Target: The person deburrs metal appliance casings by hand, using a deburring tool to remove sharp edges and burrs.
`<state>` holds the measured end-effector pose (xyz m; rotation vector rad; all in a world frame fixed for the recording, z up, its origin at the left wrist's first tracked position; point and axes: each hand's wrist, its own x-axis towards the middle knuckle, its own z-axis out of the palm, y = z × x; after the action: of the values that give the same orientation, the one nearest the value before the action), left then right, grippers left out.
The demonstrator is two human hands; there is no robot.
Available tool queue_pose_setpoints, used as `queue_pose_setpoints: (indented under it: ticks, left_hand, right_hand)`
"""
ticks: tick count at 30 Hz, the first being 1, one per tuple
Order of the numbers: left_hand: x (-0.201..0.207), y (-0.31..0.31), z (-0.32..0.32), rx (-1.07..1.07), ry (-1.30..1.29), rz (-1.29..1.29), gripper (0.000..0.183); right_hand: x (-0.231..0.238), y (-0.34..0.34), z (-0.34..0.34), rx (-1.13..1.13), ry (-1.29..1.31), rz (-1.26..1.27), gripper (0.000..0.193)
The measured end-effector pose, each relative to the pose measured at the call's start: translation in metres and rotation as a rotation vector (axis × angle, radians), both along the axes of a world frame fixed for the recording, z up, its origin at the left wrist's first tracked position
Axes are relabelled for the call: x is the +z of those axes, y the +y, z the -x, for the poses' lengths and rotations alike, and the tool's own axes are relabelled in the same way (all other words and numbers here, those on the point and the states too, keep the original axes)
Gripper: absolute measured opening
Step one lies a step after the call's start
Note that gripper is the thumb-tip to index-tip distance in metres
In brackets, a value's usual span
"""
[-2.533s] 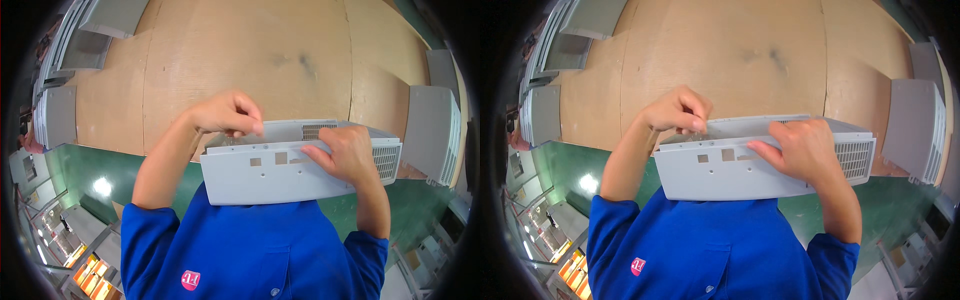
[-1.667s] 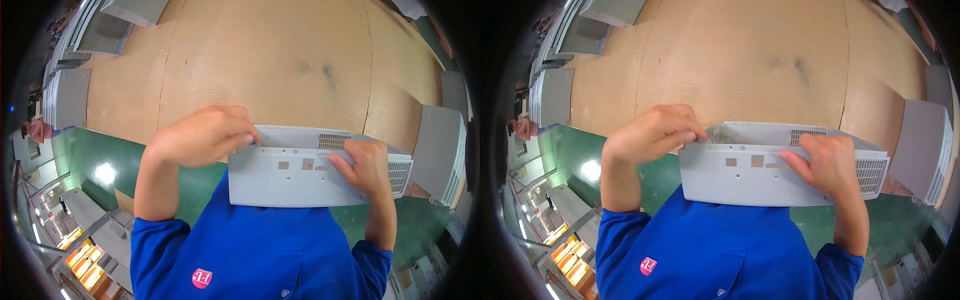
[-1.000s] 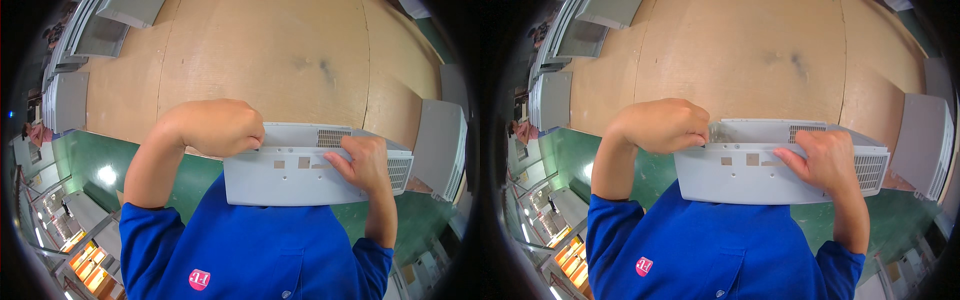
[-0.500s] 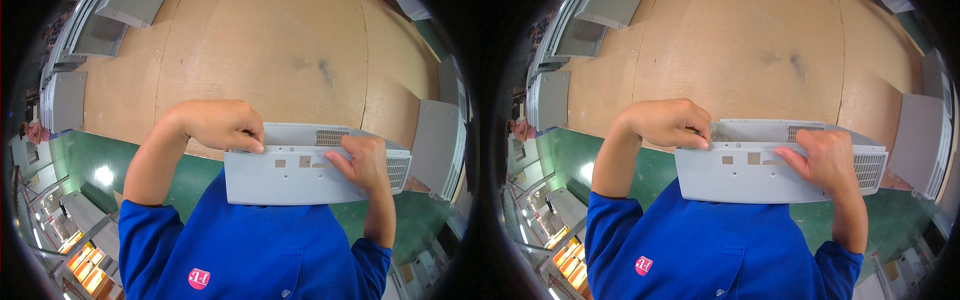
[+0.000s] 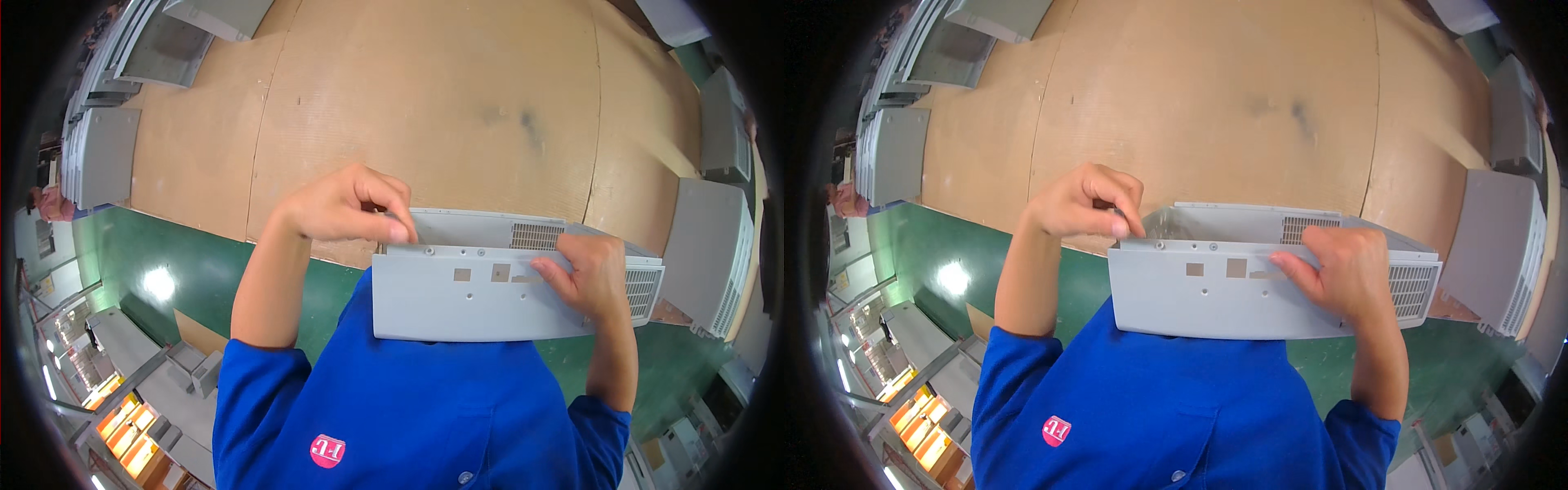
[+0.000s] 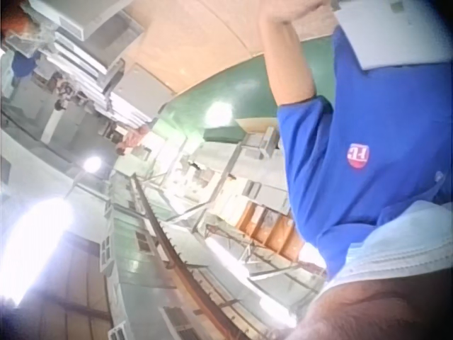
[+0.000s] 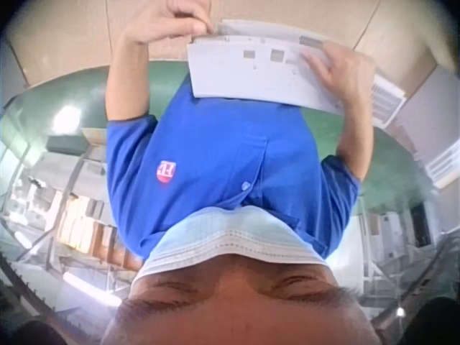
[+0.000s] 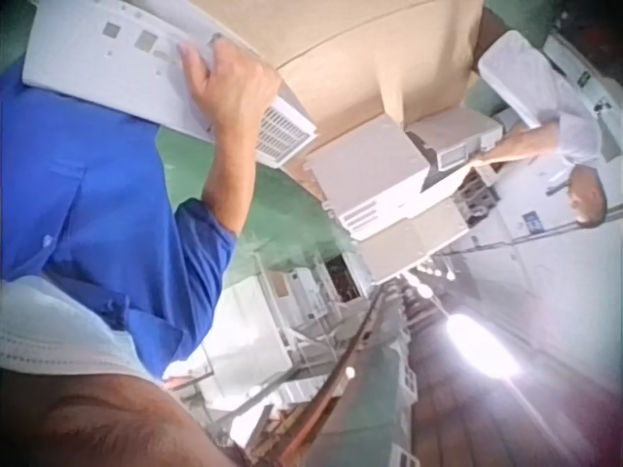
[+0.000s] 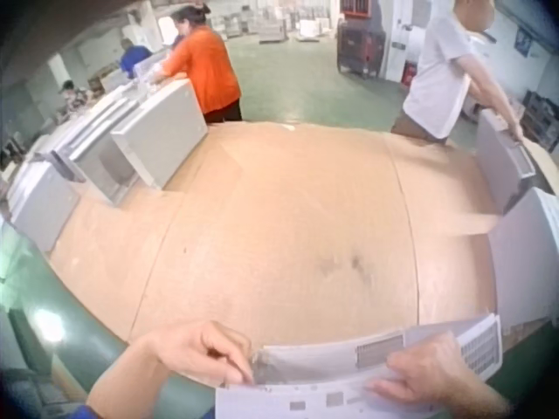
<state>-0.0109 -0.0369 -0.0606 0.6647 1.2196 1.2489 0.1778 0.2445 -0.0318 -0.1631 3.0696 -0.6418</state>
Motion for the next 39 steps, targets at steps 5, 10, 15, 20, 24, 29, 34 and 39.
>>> queue_pose_setpoints:
  ticks: [5,10,15,20,24,29,34,39]
  left_hand:
    - [0.038,0.022,-0.035,0.014,0.824,0.089,0.036]
    - [0.042,0.028,-0.037,-0.073,0.865,0.238,0.032]
    - [0.042,0.024,-0.037,-0.013,0.955,0.066,0.018]
    - [0.037,0.002,-0.035,0.37,0.953,0.136,0.012]
    - [-0.051,-0.062,-0.02,0.614,0.683,0.655,0.02]
    - [-0.162,-0.101,-0.014,0.625,0.68,0.914,0.024]
    - [-0.196,-0.117,-0.011,0.749,0.567,0.908,0.031]
    - [-0.172,-0.11,-0.03,0.799,0.735,0.93,0.027]
  right_hand:
    - [0.003,0.001,0.0,0.005,-0.029,-0.015,0.048]
    - [0.002,0.0,-0.002,-0.007,-0.009,0.002,0.048]
    - [0.005,-0.003,-0.001,0.002,0.001,-0.013,0.047]
    - [0.001,-0.001,-0.003,0.013,-0.022,-0.055,0.045]
    - [0.002,-0.004,-0.004,-0.026,-0.013,0.019,0.039]
    - [0.003,-0.006,-0.003,-0.075,-0.059,0.062,0.032]
    - [-0.001,-0.002,-0.006,-0.052,-0.03,0.047,0.03]
    - [-0.003,-0.003,-0.009,-0.11,-0.035,0.081,0.032]
